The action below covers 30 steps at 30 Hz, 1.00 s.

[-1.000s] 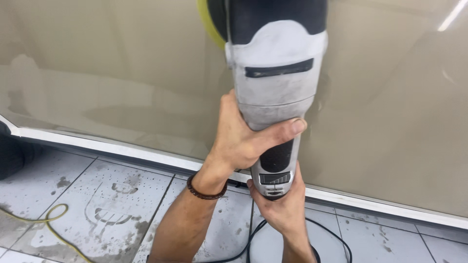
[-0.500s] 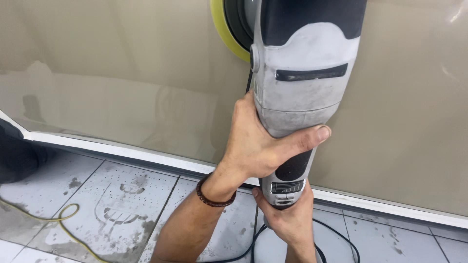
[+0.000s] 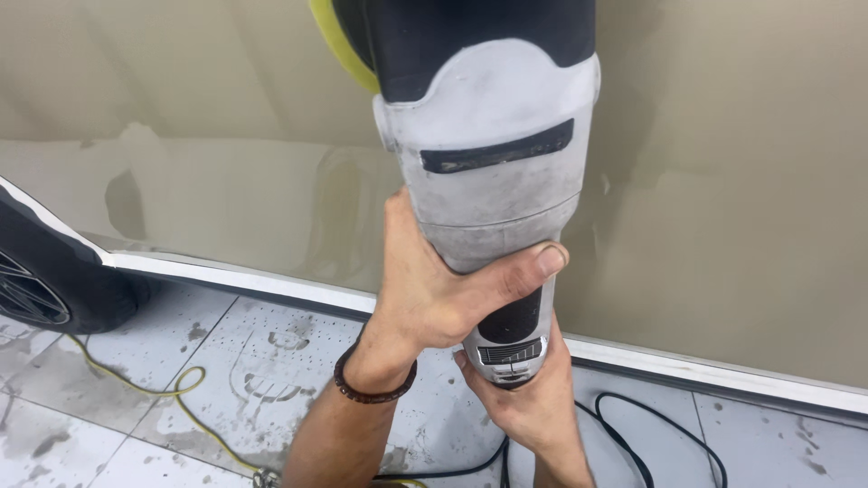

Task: The person uses a dual-action polisher with a yellow pad to buff the lower side panel of a beige car. They move the tool in circular and sweeping motions along the vehicle's body, focusing on the area near the door seam and rocker panel.

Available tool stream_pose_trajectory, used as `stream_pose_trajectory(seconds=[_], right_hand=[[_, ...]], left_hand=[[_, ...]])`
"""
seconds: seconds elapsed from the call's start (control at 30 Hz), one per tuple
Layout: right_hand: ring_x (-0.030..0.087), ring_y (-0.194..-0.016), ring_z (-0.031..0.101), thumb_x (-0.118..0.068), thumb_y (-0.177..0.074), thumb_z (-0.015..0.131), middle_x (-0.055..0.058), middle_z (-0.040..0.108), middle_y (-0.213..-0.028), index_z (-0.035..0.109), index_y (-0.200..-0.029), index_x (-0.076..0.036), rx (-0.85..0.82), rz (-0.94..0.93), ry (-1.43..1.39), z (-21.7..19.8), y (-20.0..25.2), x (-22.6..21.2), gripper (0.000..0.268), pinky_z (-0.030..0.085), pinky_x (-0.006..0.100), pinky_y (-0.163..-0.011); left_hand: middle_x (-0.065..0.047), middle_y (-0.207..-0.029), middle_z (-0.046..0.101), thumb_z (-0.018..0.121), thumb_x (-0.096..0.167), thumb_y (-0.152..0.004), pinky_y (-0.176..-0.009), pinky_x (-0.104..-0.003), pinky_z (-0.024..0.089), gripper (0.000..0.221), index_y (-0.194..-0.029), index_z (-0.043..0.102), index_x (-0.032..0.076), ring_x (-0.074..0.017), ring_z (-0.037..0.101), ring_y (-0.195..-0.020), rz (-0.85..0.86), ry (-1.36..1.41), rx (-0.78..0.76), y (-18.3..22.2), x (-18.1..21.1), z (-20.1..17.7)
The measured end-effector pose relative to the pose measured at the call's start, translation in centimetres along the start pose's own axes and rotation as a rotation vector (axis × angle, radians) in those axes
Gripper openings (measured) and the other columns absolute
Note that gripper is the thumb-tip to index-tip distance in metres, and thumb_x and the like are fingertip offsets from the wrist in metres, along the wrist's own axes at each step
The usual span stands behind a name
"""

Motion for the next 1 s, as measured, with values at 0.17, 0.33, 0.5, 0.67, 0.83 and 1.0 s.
stream_pose_trajectory(seconds=[0.17, 0.33, 0.5, 0.67, 0.83, 1.0], right_hand=[[0.014, -0.081, 0.074, -0.01, -0.062, 0.09, 0.003, 0.077, -0.096, 0.06, -0.124, -0.011, -0.006, 0.045, -0.004, -0.2, 0.1, 0.2, 0.069, 0.062, 0.029, -0.074], [0.015, -0.092, 0.079, -0.014, -0.062, 0.09, 0.005, 0.08, -0.104, 0.059, -0.127, -0.01, -0.01, -0.005, 0.0, -0.9, 0.2, -0.1, 0.072, 0.065, 0.03, -0.078], [0.012, -0.076, 0.074, -0.015, -0.065, 0.092, 0.005, 0.078, -0.085, 0.068, -0.098, -0.007, 0.082, -0.144, -0.001, -2.7, 0.3, 0.8, 0.042, 0.062, 0.029, -0.066], [0.014, -0.082, 0.078, -0.015, -0.067, 0.09, 0.007, 0.08, -0.092, 0.068, -0.106, -0.006, 0.08, -0.125, -0.063, -3.0, 0.3, 0.7, 0.045, 0.064, 0.03, -0.069], [0.02, -0.113, 0.078, -0.011, -0.065, 0.087, 0.011, 0.077, -0.125, 0.049, -0.144, -0.008, 0.003, -0.064, -0.143, -1.7, -0.2, -0.6, 0.088, 0.065, 0.031, -0.092], [0.014, -0.079, 0.073, -0.015, -0.061, 0.091, 0.003, 0.075, -0.095, 0.059, -0.124, -0.012, 0.008, 0.069, -0.009, -1.0, -0.2, 1.1, 0.071, 0.061, 0.029, -0.072]], left_hand=[[-0.004, -0.085, 0.074, 0.082, 0.028, -0.075, -0.071, -0.029, 0.066, 0.025, -0.085, 0.071, 0.008, -0.0147, 0.074, -0.08, 0.034, -0.051, 0.02, 0.2, -0.3, -0.1], [-0.006, -0.086, 0.077, 0.081, 0.024, -0.078, -0.074, -0.029, 0.069, 0.02, -0.084, 0.073, 0.007, -0.0166, 0.078, -0.082, 0.065, -0.043, -0.035, 0.0, 0.3, 1.3], [-0.005, -0.097, 0.075, 0.081, 0.033, -0.071, -0.082, -0.03, 0.068, 0.044, -0.104, 0.068, 0.006, -0.0172, 0.076, -0.093, 0.002, -0.048, -0.056, -0.8, 0.7, 3.8], [-0.007, -0.099, 0.075, 0.08, 0.032, -0.071, -0.084, -0.031, 0.068, 0.045, -0.105, 0.068, 0.005, -0.0187, 0.076, -0.096, 0.022, -0.085, -0.078, -0.9, 0.6, 4.6], [-0.005, -0.09, 0.075, 0.082, 0.024, -0.076, -0.077, -0.029, 0.069, 0.026, -0.09, 0.07, 0.006, -0.016, 0.075, -0.086, 0.054, -0.112, -0.074, -0.5, 0.4, 3.0], [-0.003, -0.089, 0.072, 0.082, 0.024, -0.079, -0.075, -0.03, 0.067, 0.025, -0.094, 0.068, 0.01, -0.0158, 0.073, -0.084, 0.092, -0.053, -0.066, -0.2, -0.3, 1.4]])
Point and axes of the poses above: each hand's wrist, its own y-axis away from the middle knuckle, its own z-axis out of the palm, x = y × z, the point moved 4 cm from there along -y, towards the middle knuckle
